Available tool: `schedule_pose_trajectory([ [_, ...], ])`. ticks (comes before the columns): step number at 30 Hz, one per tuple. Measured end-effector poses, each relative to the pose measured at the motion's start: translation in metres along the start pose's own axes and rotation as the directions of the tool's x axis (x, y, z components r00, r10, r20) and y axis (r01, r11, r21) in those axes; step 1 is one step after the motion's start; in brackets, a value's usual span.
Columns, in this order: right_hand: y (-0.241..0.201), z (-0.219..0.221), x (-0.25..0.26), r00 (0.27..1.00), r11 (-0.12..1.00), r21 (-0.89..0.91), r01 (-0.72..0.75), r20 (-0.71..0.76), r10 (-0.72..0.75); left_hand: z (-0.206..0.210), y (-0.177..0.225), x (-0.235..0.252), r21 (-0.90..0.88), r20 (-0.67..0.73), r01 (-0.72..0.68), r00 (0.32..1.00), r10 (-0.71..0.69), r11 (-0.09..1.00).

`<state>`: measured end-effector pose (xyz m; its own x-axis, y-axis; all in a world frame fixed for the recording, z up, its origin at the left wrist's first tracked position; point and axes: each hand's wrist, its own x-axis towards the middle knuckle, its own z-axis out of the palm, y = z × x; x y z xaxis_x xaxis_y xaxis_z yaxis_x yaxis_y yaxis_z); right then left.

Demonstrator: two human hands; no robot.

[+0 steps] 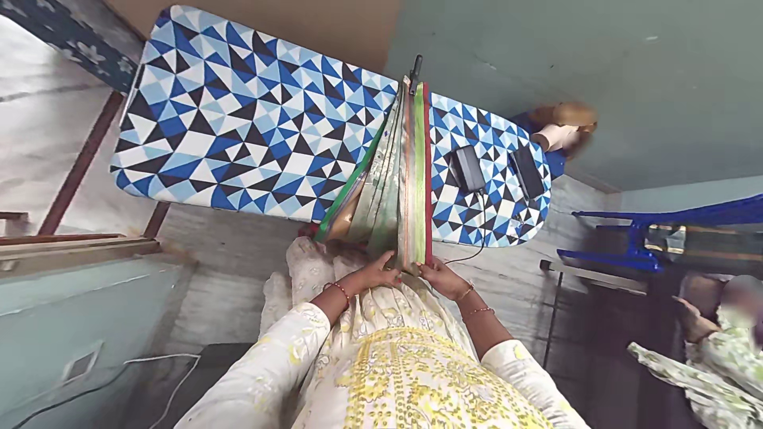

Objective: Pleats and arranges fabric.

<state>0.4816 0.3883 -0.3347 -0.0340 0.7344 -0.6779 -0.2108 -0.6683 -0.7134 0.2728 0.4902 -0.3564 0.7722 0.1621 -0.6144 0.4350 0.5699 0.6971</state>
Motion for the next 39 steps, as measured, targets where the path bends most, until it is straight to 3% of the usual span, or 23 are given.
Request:
schedule_pose_trajectory([
  [6,-0.001,0.009,0.003,0.999,1.000,-0.011,-0.023,0.036,0.023,-0.003,-0.006,0.005,0.072,-0.003,-0.056,0.998,0.056,0.996],
  [10,-0.003,0.016,0.008,0.998,0.995,0.085,-0.044,0.056,0.039,-0.005,-0.006,0.008,0.083,-0.062,-0.105,0.992,0.110,0.991],
  [14,-0.006,0.022,0.009,0.997,0.995,0.079,-0.067,-0.017,0.069,-0.001,-0.001,0.011,0.040,-0.216,-0.197,0.955,0.201,0.980],
  [23,-0.012,0.025,0.013,0.987,0.969,0.219,-0.117,-0.086,0.139,0.009,0.027,0.015,-0.002,-0.270,-0.211,0.941,0.203,0.977],
  [30,-0.004,0.027,0.014,0.991,0.936,0.345,-0.077,-0.079,0.111,0.004,0.025,0.017,0.078,-0.247,-0.219,0.941,0.232,0.973],
  [35,0.001,0.022,0.012,0.991,0.912,0.404,-0.068,-0.081,0.110,0.002,0.017,0.008,0.020,-0.229,-0.312,0.924,0.308,0.950],
  [39,0.002,0.015,0.008,0.997,0.851,0.524,-0.030,-0.050,0.066,-0.003,0.013,0.002,0.049,-0.189,-0.237,0.952,0.242,0.970],
])
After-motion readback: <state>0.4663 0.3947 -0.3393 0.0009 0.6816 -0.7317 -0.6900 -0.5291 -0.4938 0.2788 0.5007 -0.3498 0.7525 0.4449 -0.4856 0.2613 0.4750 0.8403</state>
